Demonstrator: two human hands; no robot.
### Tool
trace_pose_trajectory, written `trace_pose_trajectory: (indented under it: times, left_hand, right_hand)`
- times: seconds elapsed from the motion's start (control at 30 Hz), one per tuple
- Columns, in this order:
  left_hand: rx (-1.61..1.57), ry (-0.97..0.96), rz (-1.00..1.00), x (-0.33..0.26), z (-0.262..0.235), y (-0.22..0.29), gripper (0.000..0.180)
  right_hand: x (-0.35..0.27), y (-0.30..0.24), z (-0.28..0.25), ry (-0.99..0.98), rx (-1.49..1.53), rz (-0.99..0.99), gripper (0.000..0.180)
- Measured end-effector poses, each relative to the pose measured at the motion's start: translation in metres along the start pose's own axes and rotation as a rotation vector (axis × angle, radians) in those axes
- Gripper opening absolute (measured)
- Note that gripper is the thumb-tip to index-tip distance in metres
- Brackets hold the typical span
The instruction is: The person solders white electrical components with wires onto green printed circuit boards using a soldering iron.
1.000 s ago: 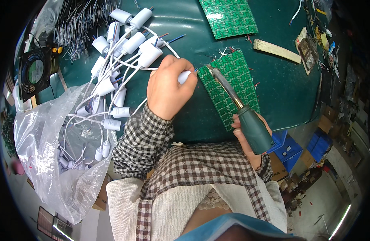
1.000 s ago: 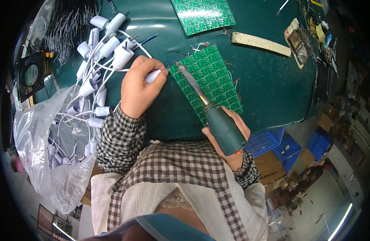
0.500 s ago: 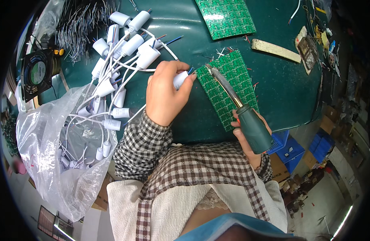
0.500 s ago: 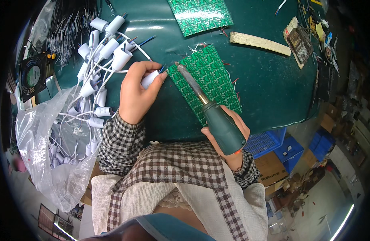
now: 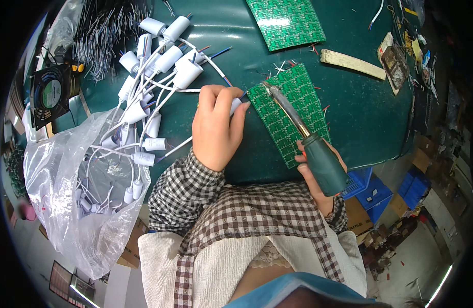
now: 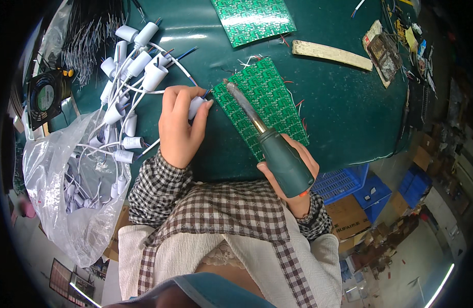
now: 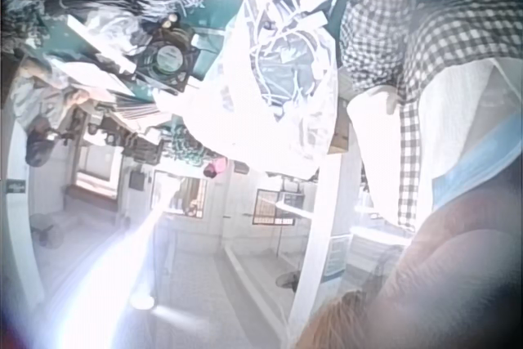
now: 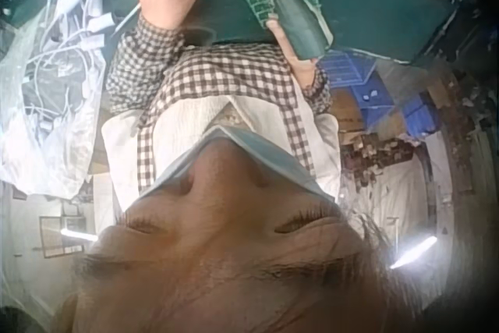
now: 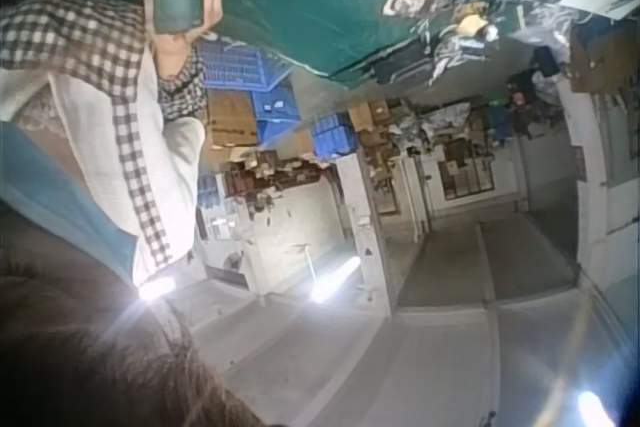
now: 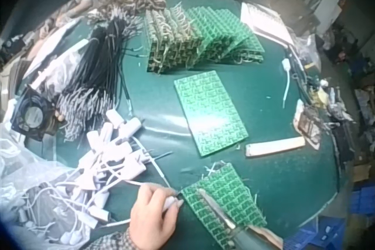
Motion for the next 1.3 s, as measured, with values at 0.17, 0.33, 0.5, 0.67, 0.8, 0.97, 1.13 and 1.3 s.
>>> trace_pose_trajectory:
  times: [0.17, 0.33, 0.5, 0.67, 0.8, 0.97, 1.13, 1.3]
  left_hand:
    - [0.068, -0.096, -0.038, -0.004, -0.006, 0.0, 0.036]
    - [0.053, -0.152, -0.143, -0.004, -0.003, -0.006, 0.039]
    - [0.071, -0.052, -0.044, -0.006, -0.006, -0.006, 0.038]
    - [0.164, -0.051, 0.086, -0.003, -0.001, -0.001, 0.035]
    - [0.104, -0.071, -0.028, -0.001, 0.003, -0.003, 0.031]
    - [-0.04, -0.091, 0.029, 0.0, 0.004, -0.003, 0.017]
    - [-0.206, -0.105, -0.019, 0.001, 0.007, -0.016, 0.01]
    - [-0.045, 0.025, -0.086, 0.0, 0.006, -0.01, 0.006]
  right_hand:
    - [-0.001, 0.0, -0.001, 0.001, -0.037, -0.028, 0.053]
    - [0.0, -0.002, -0.002, 0.037, -0.007, -0.075, 0.055]
    - [0.002, -0.001, -0.003, 0.073, 0.112, -0.06, 0.061]
    - [0.003, -0.005, -0.005, 0.083, 0.053, -0.122, 0.062]
    - [0.001, 0.002, -0.004, 0.088, 0.128, -0.079, 0.062]
    - [0.0, 0.006, -0.004, 0.085, 0.139, -0.033, 0.062]
    - [0.002, 0.005, -0.004, 0.087, 0.148, -0.03, 0.062]
    - [0.003, 0.001, -0.005, 0.108, 0.148, -0.069, 0.062]
Point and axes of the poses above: each hand's wrist, its own x-axis towards the middle knuckle, its own z-axis out of the palm, y = z × x, the point moved 10 cm from there along x, towards the middle knuckle, and after that the axes turned 10 degrees about -z, right-handed, at the moved point
